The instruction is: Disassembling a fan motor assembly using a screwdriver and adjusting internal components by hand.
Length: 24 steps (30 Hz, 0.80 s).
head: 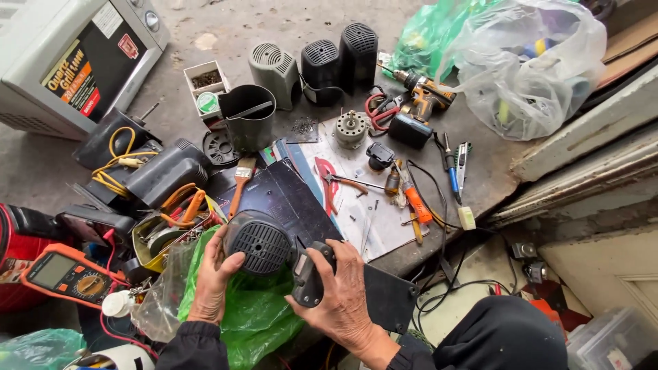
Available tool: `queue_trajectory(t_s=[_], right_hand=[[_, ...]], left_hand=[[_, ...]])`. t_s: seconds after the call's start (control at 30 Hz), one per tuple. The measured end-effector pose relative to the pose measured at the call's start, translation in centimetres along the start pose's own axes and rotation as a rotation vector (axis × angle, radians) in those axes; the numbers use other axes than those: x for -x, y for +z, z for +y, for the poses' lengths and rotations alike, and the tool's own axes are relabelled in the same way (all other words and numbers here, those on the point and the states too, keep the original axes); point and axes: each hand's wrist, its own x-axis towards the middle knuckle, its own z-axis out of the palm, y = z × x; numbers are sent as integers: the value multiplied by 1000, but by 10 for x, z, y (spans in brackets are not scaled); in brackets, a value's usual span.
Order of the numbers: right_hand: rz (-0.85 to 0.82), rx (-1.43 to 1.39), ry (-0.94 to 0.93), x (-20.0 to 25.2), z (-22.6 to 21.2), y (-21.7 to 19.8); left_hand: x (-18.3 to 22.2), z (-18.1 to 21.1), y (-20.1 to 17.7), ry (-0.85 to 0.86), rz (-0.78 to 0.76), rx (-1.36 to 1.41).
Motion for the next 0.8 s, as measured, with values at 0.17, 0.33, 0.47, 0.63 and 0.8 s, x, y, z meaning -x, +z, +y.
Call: queue_trajectory(t_s=[0.17, 0.33, 0.47, 0.63, 0.8], right_hand=[[-23, 3, 31, 32, 20, 7], [-15, 44, 6, 34, 21, 1], [-117, 136, 18, 38, 7, -16], [-253, 123, 48, 23, -8, -94], [-1, 31, 115, -43, 4, -202]], left_hand=[[8, -13, 4, 42, -9, -144], [11, -12, 8, 80, 5, -220], [17, -6, 8, 53, -15, -258], [13, -8, 6, 37, -23, -274], [12, -13, 3, 96, -23, -273]])
